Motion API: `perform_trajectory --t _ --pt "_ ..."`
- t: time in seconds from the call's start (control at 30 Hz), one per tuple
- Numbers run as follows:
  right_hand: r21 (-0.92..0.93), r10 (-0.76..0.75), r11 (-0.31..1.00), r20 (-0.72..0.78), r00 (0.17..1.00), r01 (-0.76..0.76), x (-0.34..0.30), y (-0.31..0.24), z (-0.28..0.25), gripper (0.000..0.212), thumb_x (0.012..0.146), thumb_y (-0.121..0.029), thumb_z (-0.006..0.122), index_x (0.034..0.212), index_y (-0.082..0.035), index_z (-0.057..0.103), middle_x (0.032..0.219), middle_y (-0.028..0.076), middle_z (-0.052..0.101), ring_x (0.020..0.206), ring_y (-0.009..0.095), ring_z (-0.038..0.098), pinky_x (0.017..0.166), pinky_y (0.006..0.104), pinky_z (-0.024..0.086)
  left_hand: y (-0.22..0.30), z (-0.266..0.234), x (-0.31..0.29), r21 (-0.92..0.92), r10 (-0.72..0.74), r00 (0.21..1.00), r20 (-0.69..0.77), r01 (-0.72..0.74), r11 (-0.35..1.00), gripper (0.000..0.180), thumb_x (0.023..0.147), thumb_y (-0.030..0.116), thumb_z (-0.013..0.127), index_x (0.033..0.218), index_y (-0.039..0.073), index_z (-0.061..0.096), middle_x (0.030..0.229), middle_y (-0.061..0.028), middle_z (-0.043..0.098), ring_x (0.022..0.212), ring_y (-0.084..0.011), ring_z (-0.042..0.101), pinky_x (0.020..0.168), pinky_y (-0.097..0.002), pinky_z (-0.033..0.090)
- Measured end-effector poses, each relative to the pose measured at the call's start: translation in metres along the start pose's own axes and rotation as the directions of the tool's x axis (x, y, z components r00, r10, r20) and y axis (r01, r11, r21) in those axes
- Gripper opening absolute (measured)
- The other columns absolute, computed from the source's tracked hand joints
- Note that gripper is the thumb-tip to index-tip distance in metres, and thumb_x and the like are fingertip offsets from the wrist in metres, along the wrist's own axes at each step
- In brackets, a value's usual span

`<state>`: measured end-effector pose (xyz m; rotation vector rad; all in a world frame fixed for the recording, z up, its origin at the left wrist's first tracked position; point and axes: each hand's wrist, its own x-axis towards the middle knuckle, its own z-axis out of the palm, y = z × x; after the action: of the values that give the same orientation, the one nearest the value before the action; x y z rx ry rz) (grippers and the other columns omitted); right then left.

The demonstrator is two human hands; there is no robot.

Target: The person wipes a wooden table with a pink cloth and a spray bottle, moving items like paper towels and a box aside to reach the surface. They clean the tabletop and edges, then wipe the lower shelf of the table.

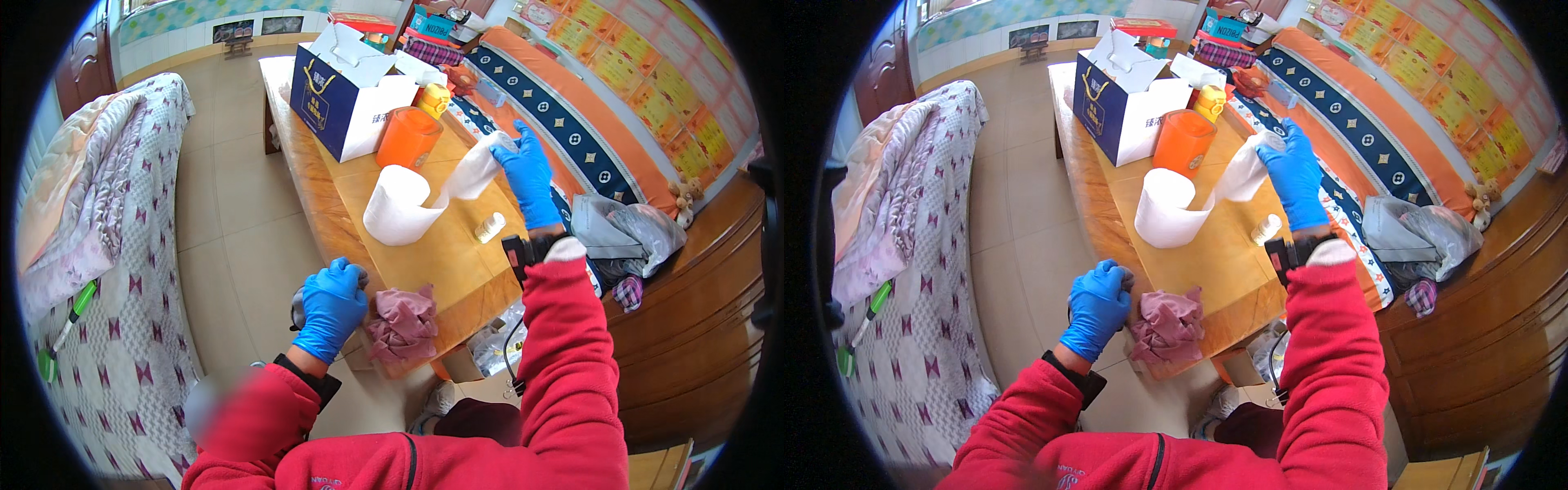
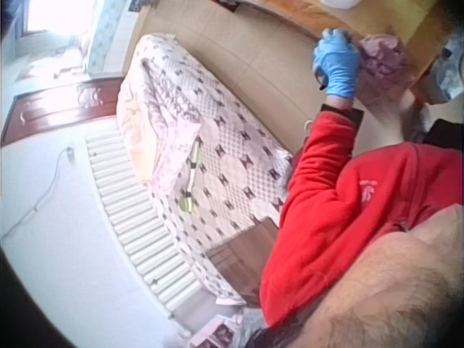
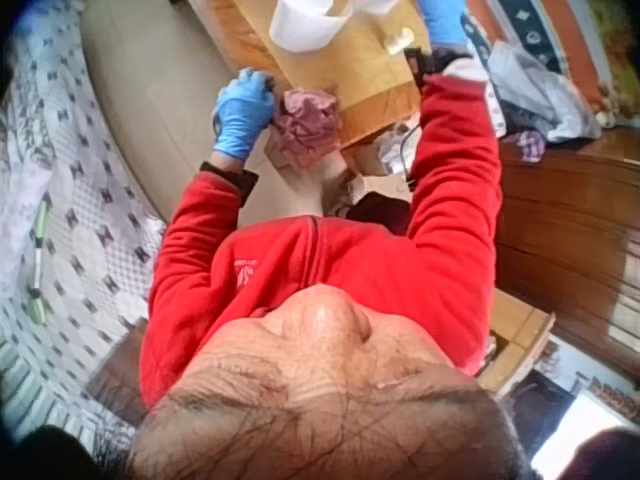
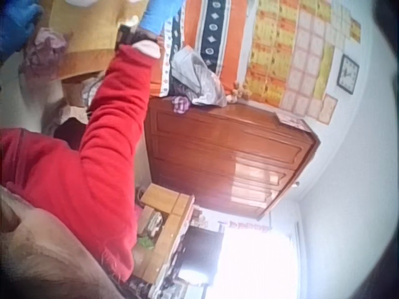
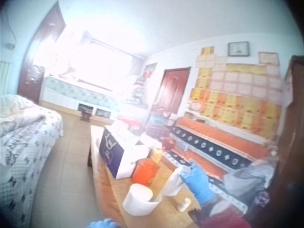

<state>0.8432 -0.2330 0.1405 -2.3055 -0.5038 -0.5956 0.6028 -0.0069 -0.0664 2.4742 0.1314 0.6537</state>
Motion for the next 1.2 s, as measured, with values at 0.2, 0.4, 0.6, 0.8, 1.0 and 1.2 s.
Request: perform_trajectory --t 0.2,0.4,0.6,0.8,1.0,1.2 --pt "-0.085 0.022 0.996 0.050 0.999 -0.018 0.037 0.047 0.080 0.058 0.085 -0.024 0.075 0.135 0.000 0.058 0.133 0.021 0.061 0.117 0.031 0.063 0.102 0.0378 0.048 0.006 -0.007 0.001 0.032 0.002 1.000 -0.005 -0.002 0.999 0.015 0.076 0.009 0.070 0.090 0.014 0.066 0.092 -0.0073 0.063 0.080 -0.0308 0.066 0.070 -0.0442 0.053" --pt "-0.064 0.032 0.998 0.154 0.988 -0.023 0.035 0.054 0.113 0.062 0.085 -0.028 0.076 0.138 -0.003 0.056 0.139 0.022 0.058 0.127 0.035 0.057 0.109 0.0390 0.043 0.003 -0.005 0.001 -0.002 -0.026 0.999 0.042 0.026 1.000 0.015 0.075 0.016 0.070 0.090 0.016 0.066 0.096 -0.0075 0.061 0.082 -0.0307 0.064 0.072 -0.0462 0.050" --pt "-0.102 0.004 0.995 0.232 0.973 0.020 0.032 0.053 0.104 0.070 0.087 -0.029 0.074 0.146 -0.004 0.047 0.147 0.022 0.051 0.131 0.034 0.054 0.110 0.0393 0.041 0.001 -0.002 0.000 -0.011 -0.030 0.998 0.059 0.031 0.999 0.015 0.075 0.016 0.070 0.090 0.016 0.066 0.098 -0.0077 0.062 0.083 -0.0306 0.064 0.073 -0.0467 0.050" --pt "0.201 0.032 0.978 0.145 0.989 -0.061 -0.018 -0.012 0.073 0.084 0.085 -0.040 0.077 0.150 -0.002 0.041 0.149 0.023 0.048 0.138 0.034 0.048 0.111 0.0385 0.040 0.001 -0.002 0.001 0.007 -0.022 0.999 0.045 0.021 1.000 0.016 0.076 0.016 0.070 0.092 0.016 0.066 0.100 -0.0083 0.063 0.085 -0.0309 0.065 0.073 -0.0473 0.050" --pt "0.032 -0.227 0.969 0.492 0.841 0.243 -0.083 -0.057 0.090 0.105 0.075 -0.034 0.085 0.158 -0.008 0.027 0.155 0.023 0.039 0.141 0.037 0.043 0.115 0.0390 0.038 0.003 -0.004 0.000 0.034 0.003 1.000 -0.006 -0.003 0.999 0.014 0.077 0.011 0.068 0.091 0.013 0.068 0.097 -0.0097 0.065 0.081 -0.0322 0.067 0.072 -0.0451 0.054" --pt "0.055 -0.066 0.997 0.400 0.914 0.048 -0.087 -0.036 0.114 0.103 0.069 -0.028 0.086 0.156 -0.011 0.034 0.139 0.021 0.047 0.128 0.037 0.052 0.109 0.0405 0.043 0.004 -0.006 0.002 0.041 -0.008 1.000 0.019 0.007 0.999 0.013 0.077 0.011 0.068 0.090 0.013 0.067 0.097 -0.0100 0.065 0.081 -0.0323 0.067 0.071 -0.0448 0.054"
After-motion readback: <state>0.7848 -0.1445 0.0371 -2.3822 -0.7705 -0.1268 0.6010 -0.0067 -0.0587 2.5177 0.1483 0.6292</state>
